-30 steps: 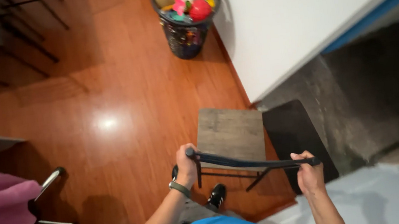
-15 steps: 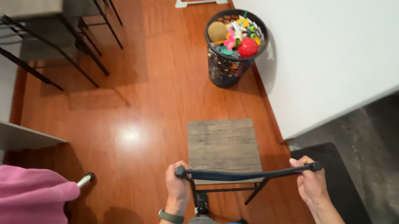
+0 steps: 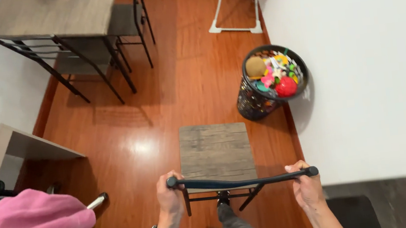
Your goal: The recorder tidies a dining area by picking up toys, moving furniture, and wiping the table.
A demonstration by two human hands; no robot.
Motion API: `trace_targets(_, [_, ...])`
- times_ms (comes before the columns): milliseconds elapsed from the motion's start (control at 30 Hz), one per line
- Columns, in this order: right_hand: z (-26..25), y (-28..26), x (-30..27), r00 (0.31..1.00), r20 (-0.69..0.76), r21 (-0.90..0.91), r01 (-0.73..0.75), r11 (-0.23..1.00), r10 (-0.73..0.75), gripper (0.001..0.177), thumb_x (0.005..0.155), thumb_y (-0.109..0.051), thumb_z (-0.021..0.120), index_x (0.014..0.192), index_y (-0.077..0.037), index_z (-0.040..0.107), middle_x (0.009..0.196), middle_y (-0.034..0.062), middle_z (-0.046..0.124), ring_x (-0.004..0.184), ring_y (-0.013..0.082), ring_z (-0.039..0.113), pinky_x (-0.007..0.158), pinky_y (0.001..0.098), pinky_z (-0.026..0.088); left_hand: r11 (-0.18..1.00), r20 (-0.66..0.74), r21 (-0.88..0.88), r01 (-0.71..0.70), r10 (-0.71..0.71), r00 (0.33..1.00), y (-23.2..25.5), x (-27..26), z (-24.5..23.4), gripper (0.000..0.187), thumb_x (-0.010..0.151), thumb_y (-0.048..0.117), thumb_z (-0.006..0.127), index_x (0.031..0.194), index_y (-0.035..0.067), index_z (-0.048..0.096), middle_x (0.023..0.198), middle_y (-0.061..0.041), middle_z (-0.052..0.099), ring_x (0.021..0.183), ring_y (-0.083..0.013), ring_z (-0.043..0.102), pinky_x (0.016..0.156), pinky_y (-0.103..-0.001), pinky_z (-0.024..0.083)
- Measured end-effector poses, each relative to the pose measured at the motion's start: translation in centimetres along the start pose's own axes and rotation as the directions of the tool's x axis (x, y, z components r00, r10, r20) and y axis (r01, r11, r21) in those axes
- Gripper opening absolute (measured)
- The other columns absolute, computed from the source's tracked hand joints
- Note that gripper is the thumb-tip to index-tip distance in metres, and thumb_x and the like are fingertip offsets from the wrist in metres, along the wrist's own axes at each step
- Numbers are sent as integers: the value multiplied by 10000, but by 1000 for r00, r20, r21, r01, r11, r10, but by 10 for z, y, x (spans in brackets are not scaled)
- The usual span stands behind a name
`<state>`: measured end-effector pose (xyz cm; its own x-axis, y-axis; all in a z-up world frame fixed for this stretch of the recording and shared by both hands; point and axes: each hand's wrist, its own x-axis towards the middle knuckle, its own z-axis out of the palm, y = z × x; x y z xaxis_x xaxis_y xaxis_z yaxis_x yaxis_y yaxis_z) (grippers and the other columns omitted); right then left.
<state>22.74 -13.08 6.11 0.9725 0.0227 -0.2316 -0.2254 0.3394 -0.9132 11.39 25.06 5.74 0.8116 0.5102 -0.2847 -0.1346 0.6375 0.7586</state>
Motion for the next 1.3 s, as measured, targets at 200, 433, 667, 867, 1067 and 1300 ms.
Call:
trace_targets(200, [38, -3, 104, 998, 65, 20, -24, 1000, 22, 256, 887, 57, 649, 686, -81, 571, 750, 13, 559, 789, 124, 543, 793, 274, 456, 997, -63, -4, -77, 76, 995, 1, 79, 19, 413, 1008, 244, 401, 683, 41, 553, 636, -89, 532, 635, -217, 490, 699, -358, 438])
trace_targets(433, [103, -21, 214, 986, 148, 87, -94, 992, 80, 266, 899, 62, 654, 701, -89, 558, 752, -2, 546, 763, 107, 517, 718, 263, 424, 984, -121, -78, -161, 151, 981, 18, 167, 49, 389, 1044, 214, 368, 710, 58, 492, 659, -100, 528, 655, -219, 481, 805, -404, 478])
trace_targets(667, [156, -16, 331, 988, 150, 48, -53, 997, 45, 275, 884, 75, 661, 695, -87, 548, 750, -14, 541, 745, 87, 500, 686, 246, 410, 989, -131, -80, -123, 112, 985, 32, 286, 71, 412, 1037, 230, 358, 685, 57, 481, 637, -99, 509, 660, -227, 485, 769, -401, 446])
trace_targets(867, [193, 2, 424, 995, 95, 36, 40, 999, -43, 250, 849, 112, 659, 717, -79, 568, 758, -11, 545, 753, 96, 517, 703, 246, 425, 991, -52, -57, -118, 115, 992, 43, 400, 87, 426, 1022, 258, 388, 673, 46, 511, 634, -93, 511, 653, -217, 481, 742, -365, 431])
trace_targets(1067, [217, 6, 506, 995, 52, 85, 82, 993, -87, 233, 857, 110, 654, 729, -66, 571, 789, 38, 598, 791, 139, 574, 782, 265, 480, 997, -56, -72, -40, 36, 998, 64, 499, 127, 415, 1007, 255, 414, 674, 34, 527, 643, -94, 530, 650, -205, 480, 668, -347, 388])
trace_targets(1300, [256, -10, 619, 995, 2, 94, 102, 990, -103, 193, 806, 106, 649, 724, -59, 594, 772, 54, 617, 788, 166, 601, 813, 296, 512, 997, 30, -21, -75, 75, 997, 63, 623, 186, 463, 992, 251, 404, 612, 13, 521, 586, -106, 516, 627, -205, 474, 631, -344, 382])
